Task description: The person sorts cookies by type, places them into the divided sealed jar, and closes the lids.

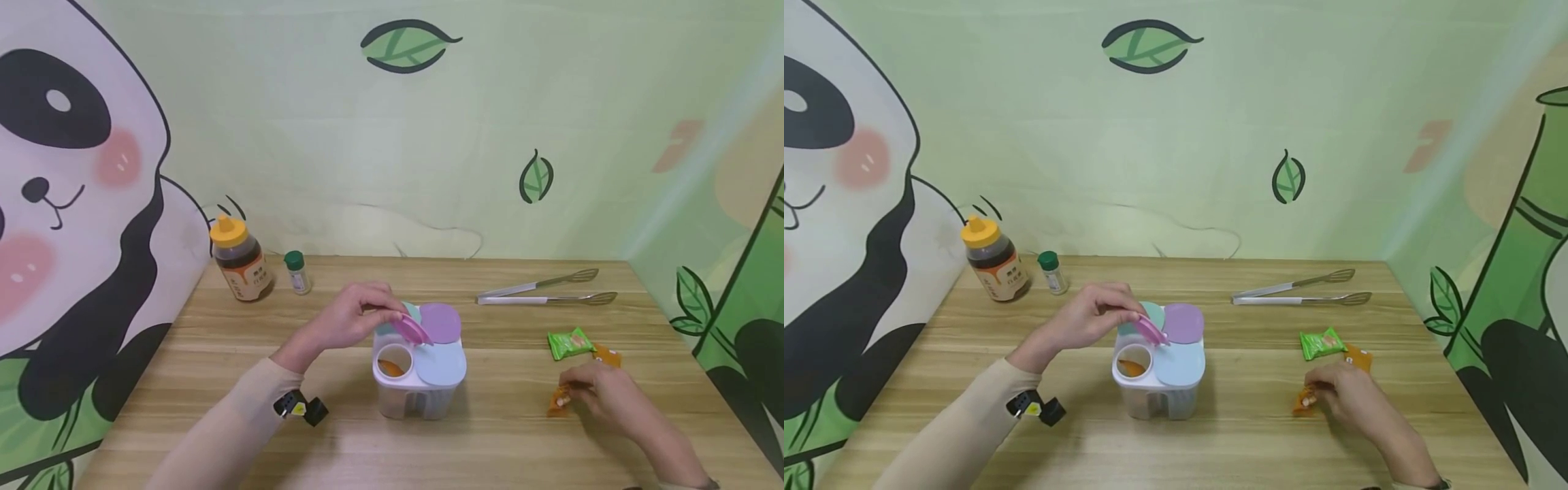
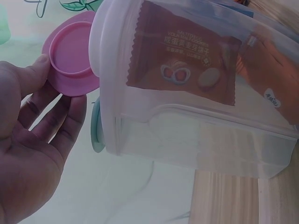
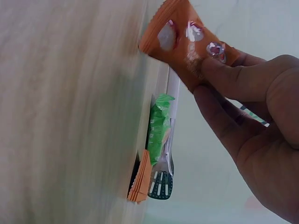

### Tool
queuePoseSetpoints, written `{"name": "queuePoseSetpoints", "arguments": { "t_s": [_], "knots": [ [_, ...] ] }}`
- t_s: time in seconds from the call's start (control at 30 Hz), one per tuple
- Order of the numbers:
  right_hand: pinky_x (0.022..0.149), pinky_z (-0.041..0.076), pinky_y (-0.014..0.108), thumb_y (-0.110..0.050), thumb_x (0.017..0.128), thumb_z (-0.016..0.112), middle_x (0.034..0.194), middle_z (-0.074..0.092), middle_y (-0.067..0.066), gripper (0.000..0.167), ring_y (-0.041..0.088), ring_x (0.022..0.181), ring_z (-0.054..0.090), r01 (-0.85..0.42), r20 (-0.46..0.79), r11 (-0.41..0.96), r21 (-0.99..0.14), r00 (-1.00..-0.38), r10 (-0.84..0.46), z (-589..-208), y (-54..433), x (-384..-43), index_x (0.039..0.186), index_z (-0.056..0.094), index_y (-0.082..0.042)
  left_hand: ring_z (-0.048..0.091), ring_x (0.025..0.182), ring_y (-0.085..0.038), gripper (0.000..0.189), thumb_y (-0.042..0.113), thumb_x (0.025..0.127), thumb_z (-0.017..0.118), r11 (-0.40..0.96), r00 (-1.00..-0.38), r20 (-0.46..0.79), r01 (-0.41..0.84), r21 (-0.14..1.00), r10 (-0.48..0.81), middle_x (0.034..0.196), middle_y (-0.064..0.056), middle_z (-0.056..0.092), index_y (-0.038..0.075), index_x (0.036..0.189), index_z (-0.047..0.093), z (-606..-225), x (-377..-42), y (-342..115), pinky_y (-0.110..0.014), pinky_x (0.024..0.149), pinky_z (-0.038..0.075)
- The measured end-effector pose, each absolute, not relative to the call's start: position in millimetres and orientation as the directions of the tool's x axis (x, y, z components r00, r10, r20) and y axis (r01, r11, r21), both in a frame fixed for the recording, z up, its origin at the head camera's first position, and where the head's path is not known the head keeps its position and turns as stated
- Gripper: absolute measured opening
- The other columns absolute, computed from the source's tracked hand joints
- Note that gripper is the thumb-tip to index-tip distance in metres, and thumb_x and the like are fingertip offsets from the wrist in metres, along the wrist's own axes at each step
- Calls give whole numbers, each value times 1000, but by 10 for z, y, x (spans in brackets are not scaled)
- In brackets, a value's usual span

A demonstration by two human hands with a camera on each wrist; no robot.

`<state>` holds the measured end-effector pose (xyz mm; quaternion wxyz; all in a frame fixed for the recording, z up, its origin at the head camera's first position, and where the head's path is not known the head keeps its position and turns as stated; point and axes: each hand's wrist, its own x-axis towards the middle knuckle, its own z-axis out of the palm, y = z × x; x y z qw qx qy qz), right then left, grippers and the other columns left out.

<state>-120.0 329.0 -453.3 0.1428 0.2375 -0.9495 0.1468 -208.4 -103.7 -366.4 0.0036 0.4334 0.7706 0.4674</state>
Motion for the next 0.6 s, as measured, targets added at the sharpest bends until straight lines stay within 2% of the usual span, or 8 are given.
{"name": "queuePoseSetpoints", "arguments": {
  "t_s": [0.23,0.4,0.5,0.6],
  "knots": [
    [71,58,34,6,64,83,89,71,-10,38,10,85,66,-505,389,835,-221,-830,-399,-4490,3248,-1201,89,74,-21,53,72,-13,12,7,92,66,184,-619,401,668,722,675,81,2,64,8,98,77,-3656,-2088,-1028,-26,61,45],
    [70,57,35,5,63,84,88,71,-13,40,10,85,66,-539,443,818,-198,-794,-416,-4451,3205,-1205,89,73,-22,53,72,-13,12,8,92,66,180,-617,403,668,722,676,81,2,64,8,98,77,-3654,-2089,-1024,-23,61,45],
    [69,57,33,4,62,84,87,71,-14,39,9,83,67,-563,481,806,-185,-767,-425,-4424,3168,-1210,90,74,-22,52,72,-13,12,7,92,66,178,-621,400,662,728,674,80,2,64,8,98,77,-3656,-2088,-1026,-23,61,45],
    [70,55,25,3,62,84,87,71,-16,39,8,82,67,-576,502,795,-192,-753,-425,-4394,3130,-1213,90,74,-23,52,72,-13,12,7,92,66,180,-626,396,656,733,672,80,1,63,8,98,77,-3664,-2088,-1029,-25,62,45]
  ]
}}
